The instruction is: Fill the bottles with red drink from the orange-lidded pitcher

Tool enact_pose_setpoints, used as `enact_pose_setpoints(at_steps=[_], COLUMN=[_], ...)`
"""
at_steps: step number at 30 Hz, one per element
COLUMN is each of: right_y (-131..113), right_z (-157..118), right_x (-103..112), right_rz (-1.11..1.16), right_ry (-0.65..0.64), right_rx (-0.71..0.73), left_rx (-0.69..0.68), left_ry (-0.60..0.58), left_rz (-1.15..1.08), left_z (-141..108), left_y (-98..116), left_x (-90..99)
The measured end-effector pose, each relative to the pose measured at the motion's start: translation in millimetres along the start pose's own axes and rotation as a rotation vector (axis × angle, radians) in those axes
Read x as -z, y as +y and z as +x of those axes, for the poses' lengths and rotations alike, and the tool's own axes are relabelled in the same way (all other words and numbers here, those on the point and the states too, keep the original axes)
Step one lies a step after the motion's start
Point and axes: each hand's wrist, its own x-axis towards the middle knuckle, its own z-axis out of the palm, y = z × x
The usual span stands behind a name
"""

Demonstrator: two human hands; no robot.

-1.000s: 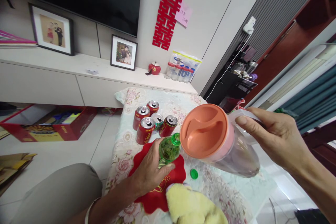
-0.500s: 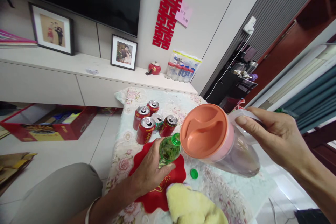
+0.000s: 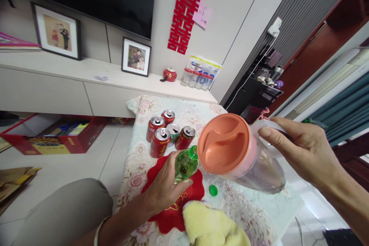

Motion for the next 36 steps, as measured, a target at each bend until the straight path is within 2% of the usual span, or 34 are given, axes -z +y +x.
enact_pose_setpoints(at_steps=[26, 36], right_y=[3.2, 8.4], right_z=[0.0, -0.5], right_x=[3.0, 4.6], right_rz=[-0.001, -0.018], right_ry=[0.000, -0.001], right_rx=[0.057, 0.004], left_rx=[-0.039, -0.025], left_ry=[0.014, 0.008], left_rz=[0.017, 0.005], left_z=[-0.3, -0.7], left_y=[-6.5, -6.4], left_x=[-3.2, -3.5])
